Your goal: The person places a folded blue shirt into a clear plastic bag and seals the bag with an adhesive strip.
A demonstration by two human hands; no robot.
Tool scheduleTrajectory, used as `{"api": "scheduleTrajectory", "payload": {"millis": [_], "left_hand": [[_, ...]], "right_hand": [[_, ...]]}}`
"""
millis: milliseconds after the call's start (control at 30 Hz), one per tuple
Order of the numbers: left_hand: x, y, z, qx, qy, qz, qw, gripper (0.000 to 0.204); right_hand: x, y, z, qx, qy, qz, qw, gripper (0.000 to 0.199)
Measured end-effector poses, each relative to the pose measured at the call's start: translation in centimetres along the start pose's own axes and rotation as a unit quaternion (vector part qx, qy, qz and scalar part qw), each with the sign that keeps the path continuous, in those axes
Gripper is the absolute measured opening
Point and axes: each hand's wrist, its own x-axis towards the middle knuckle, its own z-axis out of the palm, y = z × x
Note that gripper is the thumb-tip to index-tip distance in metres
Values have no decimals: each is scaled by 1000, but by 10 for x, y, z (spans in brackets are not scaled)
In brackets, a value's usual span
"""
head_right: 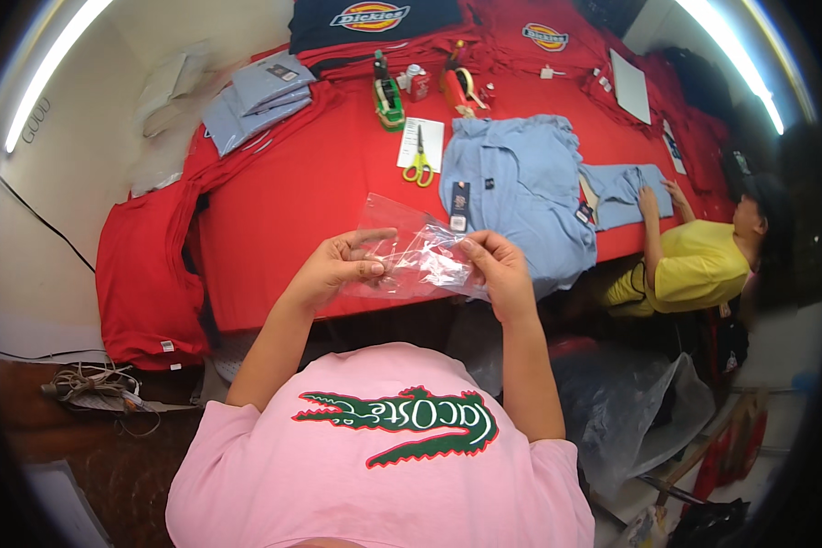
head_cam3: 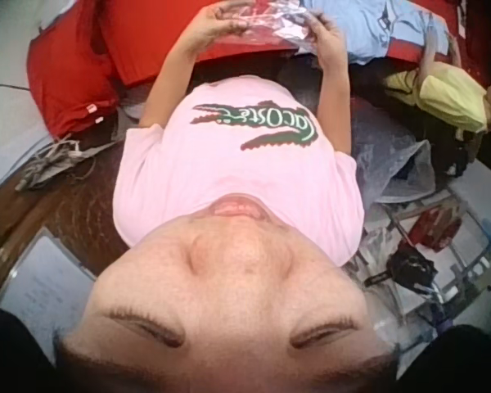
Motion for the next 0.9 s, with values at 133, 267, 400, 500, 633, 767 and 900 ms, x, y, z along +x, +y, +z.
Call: {"api": "scheduleTrajectory", "payload": {"millis": [133, 267, 400, 500, 633, 767, 900], "left_hand": [[10, -30, 38, 29, 25, 18, 999, 55], [19, -70, 62, 100, 84, -37, 991, 32], [25, -80, 102, 204, 28, -104, 973, 29], [29, -114, 97, 62, -84, 17, 994, 23], [30, -105, 92, -165, -232, 73, 956, 15], [28, -94, 86, -100, -311, 10, 945, 28], [16, -44, 112, 188, -308, -93, 928, 35]], "right_hand": [[-35, -18, -43, 57, 13, -28, 998, 13], [-61, -17, -63, 112, -4, -23, 993, 14], [-79, 16, -75, 195, 23, -63, 978, 12], [-96, 21, -78, 229, -37, -41, 972, 15], [-99, 12, -79, 188, -79, -15, 979, 15], [-94, 9, -85, 189, -86, 14, 978, 21], [-96, 6, -95, 176, -107, -23, 978, 39]]}}
